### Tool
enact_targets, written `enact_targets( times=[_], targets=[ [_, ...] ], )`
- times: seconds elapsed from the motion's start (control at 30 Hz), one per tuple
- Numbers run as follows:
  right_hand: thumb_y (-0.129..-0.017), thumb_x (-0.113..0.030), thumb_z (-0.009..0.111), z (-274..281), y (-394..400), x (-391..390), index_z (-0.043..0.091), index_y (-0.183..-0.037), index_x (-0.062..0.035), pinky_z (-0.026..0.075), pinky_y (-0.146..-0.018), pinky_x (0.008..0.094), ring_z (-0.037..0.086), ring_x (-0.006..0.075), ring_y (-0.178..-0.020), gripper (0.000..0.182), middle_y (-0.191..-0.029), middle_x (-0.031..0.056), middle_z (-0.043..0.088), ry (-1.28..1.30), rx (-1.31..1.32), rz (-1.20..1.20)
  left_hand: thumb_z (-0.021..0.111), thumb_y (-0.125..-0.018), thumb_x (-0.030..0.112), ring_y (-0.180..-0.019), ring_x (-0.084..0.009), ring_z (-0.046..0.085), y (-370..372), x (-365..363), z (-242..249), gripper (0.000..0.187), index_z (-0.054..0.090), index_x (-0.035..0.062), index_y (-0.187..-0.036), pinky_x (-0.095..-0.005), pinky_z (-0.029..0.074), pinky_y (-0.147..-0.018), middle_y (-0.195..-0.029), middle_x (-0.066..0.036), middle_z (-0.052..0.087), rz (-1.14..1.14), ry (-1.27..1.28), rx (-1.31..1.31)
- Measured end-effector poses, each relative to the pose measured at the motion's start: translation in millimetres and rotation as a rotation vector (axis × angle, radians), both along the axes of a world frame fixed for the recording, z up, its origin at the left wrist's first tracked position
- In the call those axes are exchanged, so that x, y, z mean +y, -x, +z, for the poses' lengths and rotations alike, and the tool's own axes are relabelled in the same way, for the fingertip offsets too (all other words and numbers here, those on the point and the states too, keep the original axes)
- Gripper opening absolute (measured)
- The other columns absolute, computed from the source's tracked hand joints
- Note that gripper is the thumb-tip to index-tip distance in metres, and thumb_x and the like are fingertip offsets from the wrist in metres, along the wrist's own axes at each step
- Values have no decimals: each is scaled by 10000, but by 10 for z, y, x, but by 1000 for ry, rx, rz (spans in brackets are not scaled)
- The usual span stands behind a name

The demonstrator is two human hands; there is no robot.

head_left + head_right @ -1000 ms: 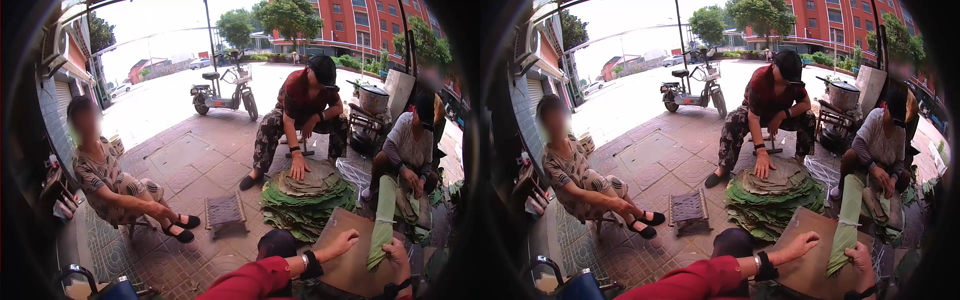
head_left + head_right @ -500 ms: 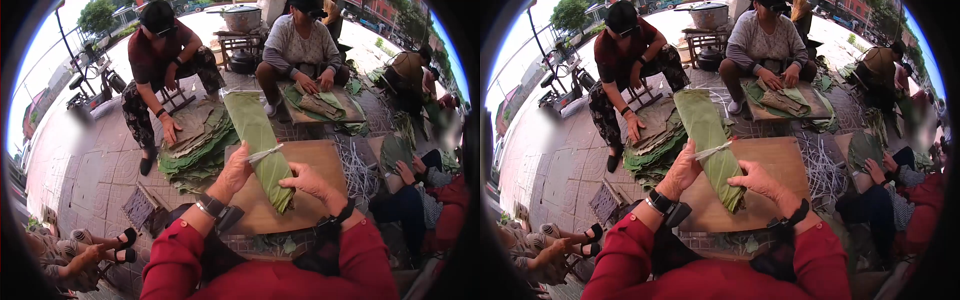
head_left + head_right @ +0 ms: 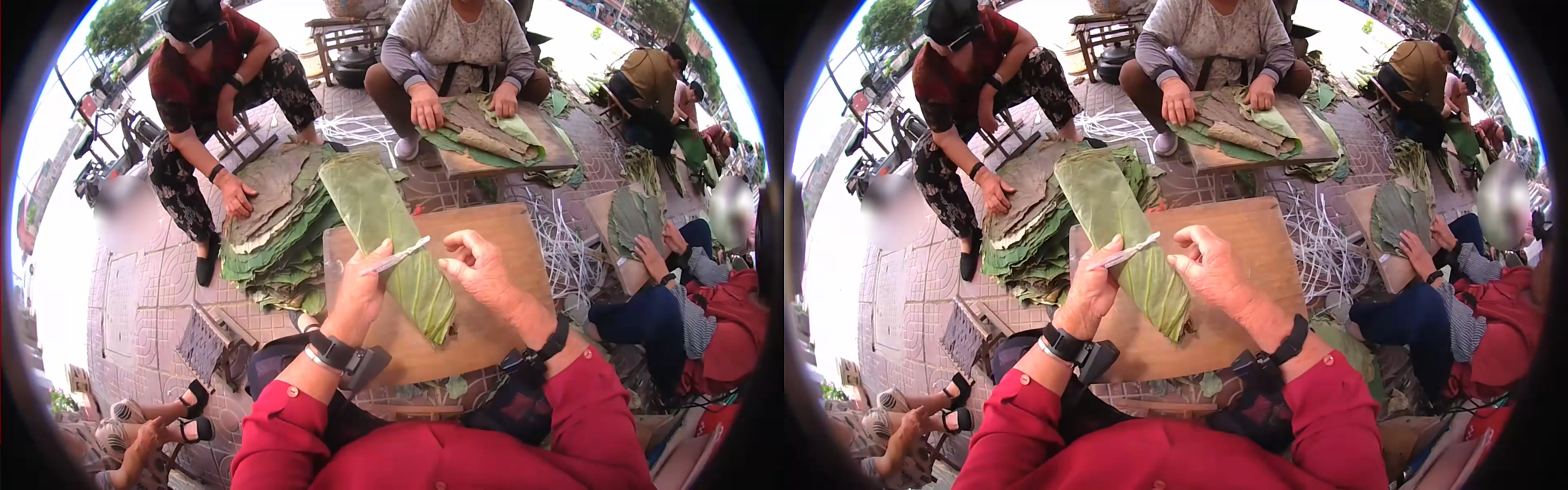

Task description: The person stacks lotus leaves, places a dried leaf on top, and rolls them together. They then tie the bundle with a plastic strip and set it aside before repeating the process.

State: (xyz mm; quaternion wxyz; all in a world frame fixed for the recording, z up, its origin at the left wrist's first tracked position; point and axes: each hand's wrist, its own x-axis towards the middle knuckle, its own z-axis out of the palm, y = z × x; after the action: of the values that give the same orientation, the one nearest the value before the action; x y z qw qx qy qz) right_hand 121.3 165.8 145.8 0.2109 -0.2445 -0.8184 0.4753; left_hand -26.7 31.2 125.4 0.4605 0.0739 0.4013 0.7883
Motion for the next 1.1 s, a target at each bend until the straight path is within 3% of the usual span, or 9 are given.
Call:
enact_targets(
  times=[0.2,0.23,0.4,0.6,0.67,0.8,0.9,0.97,1.1],
  targets=[
    [-783,-122,644,104,-31,-127,579,-927,-70,467,-728,369,558,274,-826,167,-851,75,562,-441,143,169,623,-863,117,-811,-130,597,-208,-19,-71,241,576,15,-1076,-267,492,-722,-939,-36,624,-22,192,94],
    [-786,-142,635,80,-41,-145,576,-911,-77,453,-762,390,539,289,-848,153,-860,80,553,-462,141,188,626,-851,138,-840,-153,586,-249,-22,-78,321,561,-24,-1121,-289,477,-745,-977,-73,618,-52,195,139],
    [-813,-174,601,-167,-42,-232,548,-912,-70,428,-801,394,513,292,-879,153,-895,93,511,-584,55,224,606,-844,77,-821,-161,609,-358,-2,-158,242,579,-3,-1071,-287,500,-715,-927,-65,634,-129,143,178],
    [-815,-157,594,-206,-35,-284,537,-883,-66,435,-798,398,519,299,-883,127,-883,97,516,-502,55,235,582,-819,22,-826,-178,610,-363,-45,-230,247,584,-7,-1064,-298,488,-744,-923,-68,634,-122,195,202],
    [-824,-137,577,-122,-73,-301,531,-886,-62,446,-780,396,529,296,-883,107,-869,92,532,-332,71,199,563,-810,10,-830,-183,606,-372,-52,-245,255,585,-12,-1062,-301,484,-757,-933,-68,629,-108,194,217],
    [-839,-130,563,-45,-82,-338,527,-897,-64,456,-758,400,545,300,-883,94,-870,95,552,-258,98,195,554,-819,14,-818,-164,597,-362,-54,-234,234,596,-25,-1045,-282,474,-738,-939,-72,631,-112,176,235],
    [-858,-96,562,-57,-59,-375,540,-906,-43,466,-729,358,584,269,-818,75,-837,94,579,-188,127,192,542,-801,-6,-815,-171,601,-325,-60,-264,254,595,-32,-1048,-283,478,-734,-938,-83,635,-105,168,208],
    [-858,-83,559,-16,-55,-392,532,-938,-39,471,-707,343,600,229,-774,96,-822,82,589,44,33,194,540,-802,-8,-810,-182,613,-303,-68,-265,250,594,-39,-1044,-289,486,-725,-929,-95,638,-125,181,233],
    [-847,-79,573,-38,-54,-350,522,-963,-43,466,-687,344,592,201,-731,131,-789,70,581,63,66,280,553,-812,4,-772,-184,626,-311,-72,-193,225,597,-42,-1027,-291,497,-687,-901,-97,643,-147,195,264]
  ],
)
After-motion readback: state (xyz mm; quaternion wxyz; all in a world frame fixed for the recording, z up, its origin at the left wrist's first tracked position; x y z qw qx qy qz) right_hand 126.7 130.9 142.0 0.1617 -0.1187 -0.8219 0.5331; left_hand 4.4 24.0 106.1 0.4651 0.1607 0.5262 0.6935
